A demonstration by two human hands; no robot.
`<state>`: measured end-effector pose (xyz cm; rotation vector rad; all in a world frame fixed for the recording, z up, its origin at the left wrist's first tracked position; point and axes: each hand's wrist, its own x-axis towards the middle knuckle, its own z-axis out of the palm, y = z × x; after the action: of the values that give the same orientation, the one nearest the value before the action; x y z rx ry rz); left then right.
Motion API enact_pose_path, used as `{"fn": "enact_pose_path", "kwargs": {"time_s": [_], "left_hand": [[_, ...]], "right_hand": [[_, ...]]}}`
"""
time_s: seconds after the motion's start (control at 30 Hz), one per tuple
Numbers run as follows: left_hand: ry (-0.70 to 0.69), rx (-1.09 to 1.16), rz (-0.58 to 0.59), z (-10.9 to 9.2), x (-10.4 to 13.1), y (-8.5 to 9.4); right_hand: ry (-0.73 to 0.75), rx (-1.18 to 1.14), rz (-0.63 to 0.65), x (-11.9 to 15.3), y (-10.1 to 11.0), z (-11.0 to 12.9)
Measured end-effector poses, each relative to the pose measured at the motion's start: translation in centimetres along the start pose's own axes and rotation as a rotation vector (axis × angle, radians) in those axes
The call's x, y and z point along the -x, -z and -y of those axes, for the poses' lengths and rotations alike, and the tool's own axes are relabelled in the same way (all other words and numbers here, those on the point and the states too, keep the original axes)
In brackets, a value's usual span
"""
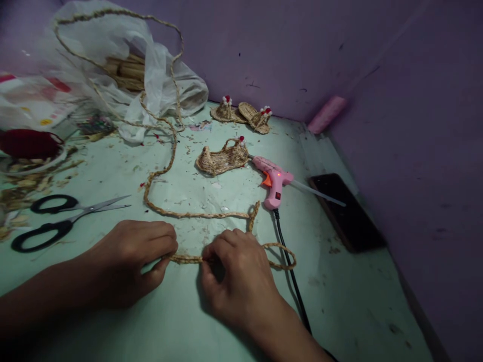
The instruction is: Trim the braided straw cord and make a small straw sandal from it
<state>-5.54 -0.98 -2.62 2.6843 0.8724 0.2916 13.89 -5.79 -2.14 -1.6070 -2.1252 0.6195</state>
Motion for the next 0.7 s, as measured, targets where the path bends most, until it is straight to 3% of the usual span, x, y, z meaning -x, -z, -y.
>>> {"fn": "enact_pose_path", "kwargs": {"time_s": [0.23,0.43,0.53,0.7], "left_hand": [[0.010,-0.015,-0.017,-0.3,0.0,0.0],[0.007,-0.036,0.004,-0.5,0.1,0.1],[0.011,-0.047,0.010,-0.5,0.2,0.1],[-0.076,-0.121,-0.133,-0.4,0.5,-0.4]], "right_hand": [[-0.017,0.022,0.007,0.0,-0.2,0.3],[0.007,-0.122,-0.024,0.1,0.0,0.7],[0.035,-0.061,-0.041,-0.2,-0.7,0.9],[0.077,0.059,-0.036,-0.6,-1.6,1.2]]}}
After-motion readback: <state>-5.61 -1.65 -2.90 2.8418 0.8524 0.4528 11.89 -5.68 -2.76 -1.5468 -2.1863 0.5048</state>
